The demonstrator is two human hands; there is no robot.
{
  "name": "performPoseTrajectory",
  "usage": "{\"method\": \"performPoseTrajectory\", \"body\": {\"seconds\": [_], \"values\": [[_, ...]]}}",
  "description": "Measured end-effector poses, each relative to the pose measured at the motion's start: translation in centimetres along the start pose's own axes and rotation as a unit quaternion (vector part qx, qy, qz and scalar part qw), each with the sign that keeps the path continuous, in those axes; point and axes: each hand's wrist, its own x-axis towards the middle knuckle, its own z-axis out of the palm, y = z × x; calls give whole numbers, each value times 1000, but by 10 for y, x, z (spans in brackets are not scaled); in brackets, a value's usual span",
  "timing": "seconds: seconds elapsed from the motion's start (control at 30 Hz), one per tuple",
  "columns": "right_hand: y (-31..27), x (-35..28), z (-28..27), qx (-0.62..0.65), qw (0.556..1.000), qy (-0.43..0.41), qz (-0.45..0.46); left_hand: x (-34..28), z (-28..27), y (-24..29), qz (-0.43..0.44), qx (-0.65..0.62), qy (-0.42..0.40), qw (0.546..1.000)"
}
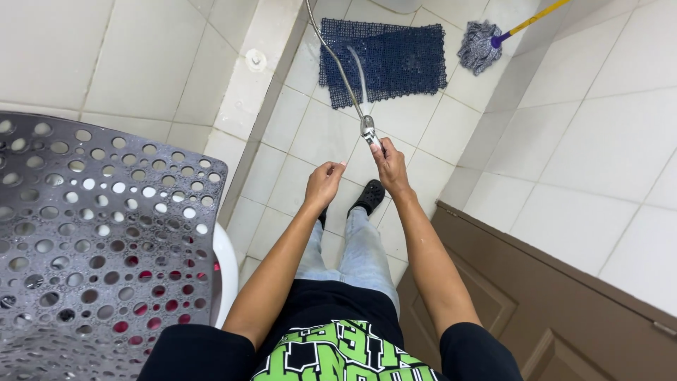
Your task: Cleaning bathroom floor mats and the floor using a bidet sprayer and a mop.
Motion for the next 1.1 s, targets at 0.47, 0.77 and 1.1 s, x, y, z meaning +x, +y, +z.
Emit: {"method": "performPoseTrajectory", "body": {"seconds": [0.47, 0.77, 1.1], "values": [[-5, -12, 2, -28, 996, 76, 28, -8, -19, -41, 49, -12, 14, 999], [34, 1, -23, -30, 989, 132, 60, -10, -21, -40, 49, -15, -1, 999], [71, -2, -28, -28, 983, 165, 75, -2, -15, -53, 60, -54, -16, 997]]}}
